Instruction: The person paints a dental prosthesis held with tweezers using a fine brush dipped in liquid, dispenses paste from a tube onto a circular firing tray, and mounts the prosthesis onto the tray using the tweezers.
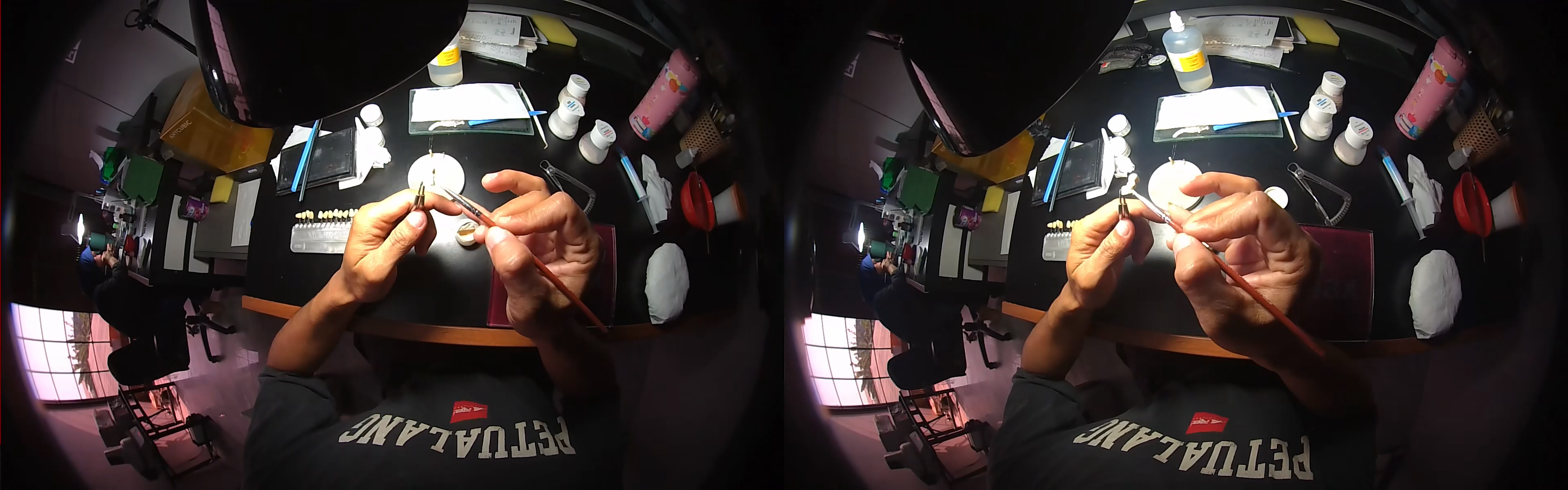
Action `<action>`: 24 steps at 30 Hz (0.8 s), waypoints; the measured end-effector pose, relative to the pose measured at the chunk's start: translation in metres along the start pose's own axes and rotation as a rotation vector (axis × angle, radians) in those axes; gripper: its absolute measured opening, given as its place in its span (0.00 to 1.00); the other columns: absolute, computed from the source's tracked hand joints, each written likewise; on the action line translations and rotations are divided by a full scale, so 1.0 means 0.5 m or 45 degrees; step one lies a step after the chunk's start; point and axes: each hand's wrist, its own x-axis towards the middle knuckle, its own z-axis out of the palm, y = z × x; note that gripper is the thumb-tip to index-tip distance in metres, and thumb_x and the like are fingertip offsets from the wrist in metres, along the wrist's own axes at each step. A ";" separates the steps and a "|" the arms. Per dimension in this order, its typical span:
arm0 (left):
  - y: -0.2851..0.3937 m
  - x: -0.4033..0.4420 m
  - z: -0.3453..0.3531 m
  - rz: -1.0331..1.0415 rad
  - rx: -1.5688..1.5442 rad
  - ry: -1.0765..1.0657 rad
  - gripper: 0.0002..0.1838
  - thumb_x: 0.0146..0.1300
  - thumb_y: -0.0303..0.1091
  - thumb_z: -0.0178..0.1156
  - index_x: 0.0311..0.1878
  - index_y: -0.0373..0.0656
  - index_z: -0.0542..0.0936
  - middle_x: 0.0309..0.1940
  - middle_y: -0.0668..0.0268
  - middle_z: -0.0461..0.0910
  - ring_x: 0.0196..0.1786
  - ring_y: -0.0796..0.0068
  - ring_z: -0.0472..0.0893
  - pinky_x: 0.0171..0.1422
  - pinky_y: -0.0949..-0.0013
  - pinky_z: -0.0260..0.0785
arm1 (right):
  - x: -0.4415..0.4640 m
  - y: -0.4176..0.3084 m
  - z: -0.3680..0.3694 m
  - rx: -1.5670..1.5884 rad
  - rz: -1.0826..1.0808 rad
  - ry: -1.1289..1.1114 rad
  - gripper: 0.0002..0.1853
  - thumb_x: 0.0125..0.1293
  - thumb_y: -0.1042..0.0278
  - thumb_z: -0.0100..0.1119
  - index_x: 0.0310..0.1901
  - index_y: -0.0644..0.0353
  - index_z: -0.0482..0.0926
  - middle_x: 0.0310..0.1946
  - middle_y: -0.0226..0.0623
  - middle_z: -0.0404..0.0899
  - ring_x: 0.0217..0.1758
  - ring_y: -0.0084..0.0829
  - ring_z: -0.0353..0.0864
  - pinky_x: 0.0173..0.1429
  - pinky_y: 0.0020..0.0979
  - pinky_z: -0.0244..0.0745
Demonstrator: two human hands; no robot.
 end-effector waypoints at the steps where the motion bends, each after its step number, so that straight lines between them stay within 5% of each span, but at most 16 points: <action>1: 0.002 0.000 0.000 -0.003 0.005 0.000 0.19 0.81 0.35 0.48 0.57 0.30 0.81 0.26 0.70 0.74 0.30 0.84 0.69 0.38 0.76 0.63 | 0.000 -0.004 0.002 0.001 0.028 0.010 0.08 0.64 0.87 0.63 0.41 0.65 0.77 0.47 0.46 0.79 0.65 0.35 0.77 0.54 0.29 0.84; 24: 0.006 -0.002 0.001 -0.012 0.047 0.014 0.17 0.80 0.33 0.48 0.57 0.31 0.81 0.25 0.73 0.71 0.29 0.86 0.67 0.37 0.78 0.61 | -0.002 0.011 -0.008 -0.085 -0.107 -0.092 0.12 0.61 0.88 0.62 0.44 0.64 0.76 0.42 0.39 0.78 0.63 0.34 0.77 0.54 0.28 0.81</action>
